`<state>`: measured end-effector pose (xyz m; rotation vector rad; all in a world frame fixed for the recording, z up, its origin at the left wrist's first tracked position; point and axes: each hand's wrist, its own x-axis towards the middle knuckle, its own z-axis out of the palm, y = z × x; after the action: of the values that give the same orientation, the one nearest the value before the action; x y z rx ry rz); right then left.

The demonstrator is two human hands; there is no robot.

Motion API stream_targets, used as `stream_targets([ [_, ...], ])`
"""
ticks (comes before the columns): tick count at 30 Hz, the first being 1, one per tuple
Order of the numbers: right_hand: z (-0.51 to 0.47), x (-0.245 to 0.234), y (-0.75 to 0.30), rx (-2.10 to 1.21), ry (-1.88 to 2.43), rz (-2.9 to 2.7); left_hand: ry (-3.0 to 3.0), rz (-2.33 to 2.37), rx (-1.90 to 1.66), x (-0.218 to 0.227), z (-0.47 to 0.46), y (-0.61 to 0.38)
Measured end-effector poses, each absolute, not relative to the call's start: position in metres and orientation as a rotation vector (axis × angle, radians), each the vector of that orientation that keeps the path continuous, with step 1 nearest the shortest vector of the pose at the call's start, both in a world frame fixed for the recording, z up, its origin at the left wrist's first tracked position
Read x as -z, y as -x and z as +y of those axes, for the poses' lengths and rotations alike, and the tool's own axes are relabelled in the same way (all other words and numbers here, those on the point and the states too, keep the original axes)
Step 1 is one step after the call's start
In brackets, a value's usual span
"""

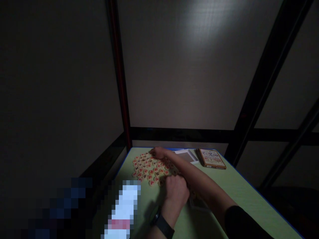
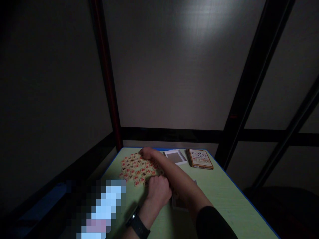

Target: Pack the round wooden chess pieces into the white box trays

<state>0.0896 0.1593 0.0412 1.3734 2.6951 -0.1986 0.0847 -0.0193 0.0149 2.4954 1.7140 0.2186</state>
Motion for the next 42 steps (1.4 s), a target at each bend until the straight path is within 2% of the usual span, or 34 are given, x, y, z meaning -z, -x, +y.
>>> stream_targets([
  [11, 0.164, -0.067, -0.141, 0.186, -1.450, 2.437, -2.528, 1.681, -0.285, -0.015, -0.023, -0.087],
  [19, 0.158, -0.055, -0.156, 0.233, -1.481, 2.153, -2.555, 1.655, -0.276, -0.017, -0.026, -0.087],
  [36, 0.157, -0.053, -0.117, 0.244, -1.405, 2.417, -2.562, 1.626, -0.240, -0.017, -0.026, -0.088],
  [42, 0.165, -0.060, -0.136, 0.273, -1.440, 2.330, -2.555, 1.617, -0.242, -0.015, -0.026, -0.088],
])
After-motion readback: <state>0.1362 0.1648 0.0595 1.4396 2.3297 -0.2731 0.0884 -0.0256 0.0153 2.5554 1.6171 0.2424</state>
